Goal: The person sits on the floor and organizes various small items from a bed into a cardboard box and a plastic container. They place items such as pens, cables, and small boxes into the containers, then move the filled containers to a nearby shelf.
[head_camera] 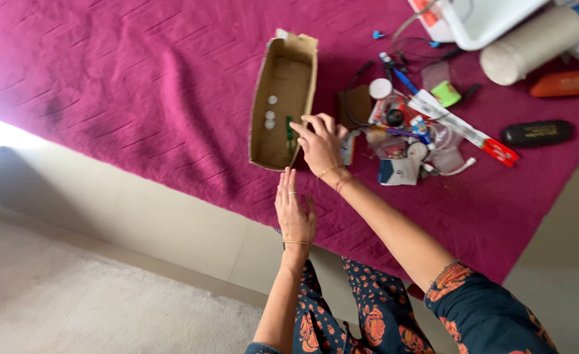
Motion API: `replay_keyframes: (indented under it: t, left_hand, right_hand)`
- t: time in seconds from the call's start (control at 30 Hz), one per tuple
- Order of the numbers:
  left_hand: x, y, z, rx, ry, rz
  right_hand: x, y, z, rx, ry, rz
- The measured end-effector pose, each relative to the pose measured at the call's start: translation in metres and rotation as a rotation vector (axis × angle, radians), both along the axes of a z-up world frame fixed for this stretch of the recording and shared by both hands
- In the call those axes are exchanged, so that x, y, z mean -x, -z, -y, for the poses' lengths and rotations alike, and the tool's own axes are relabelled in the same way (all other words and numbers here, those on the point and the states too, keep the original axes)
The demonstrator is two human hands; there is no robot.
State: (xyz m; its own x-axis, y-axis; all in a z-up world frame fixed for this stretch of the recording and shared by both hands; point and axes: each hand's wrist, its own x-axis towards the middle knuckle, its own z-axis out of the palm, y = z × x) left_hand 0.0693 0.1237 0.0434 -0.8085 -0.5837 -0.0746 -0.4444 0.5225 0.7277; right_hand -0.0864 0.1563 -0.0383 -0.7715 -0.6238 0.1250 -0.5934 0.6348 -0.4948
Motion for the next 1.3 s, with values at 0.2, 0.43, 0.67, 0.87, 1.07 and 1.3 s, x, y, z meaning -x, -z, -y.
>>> replay_keyframes:
  t: [0.2, 0.43, 0.67, 0.87, 1.07, 1.3]
  left_hand:
    - [0.016, 0.004, -0.029, -0.066, 0.086, 0.042]
    - [0.031, 0.02, -0.08, -0.104, 0.193, 0.068]
    - [0.037, 0.022, -0.099, -0.095, 0.243, 0.067]
    - [0.034, 0.014, -0.084, -0.087, 0.174, 0.036]
    - [0.024, -0.001, -0.043, 0.013, -0.019, -0.032]
    - [0.005, 0.001, 0.03, 0.006, -0.212, -0.001]
  right_hand:
    - [0.0, 0.002, -0.132, 0.033, 0.347, 0.137]
    - [0.007, 0.036, -0.243, -0.339, 0.132, 0.052]
    - [0.019, 0.043, -0.254, -0.46, 0.074, 0.126]
    - [0.023, 0.005, -0.23, -0.33, -0.009, 0.108]
    - [0.045, -0.045, -0.16, 0.074, 0.074, 0.595]
    - [0.061, -0.053, -0.012, 0.413, -0.091, 0.88]
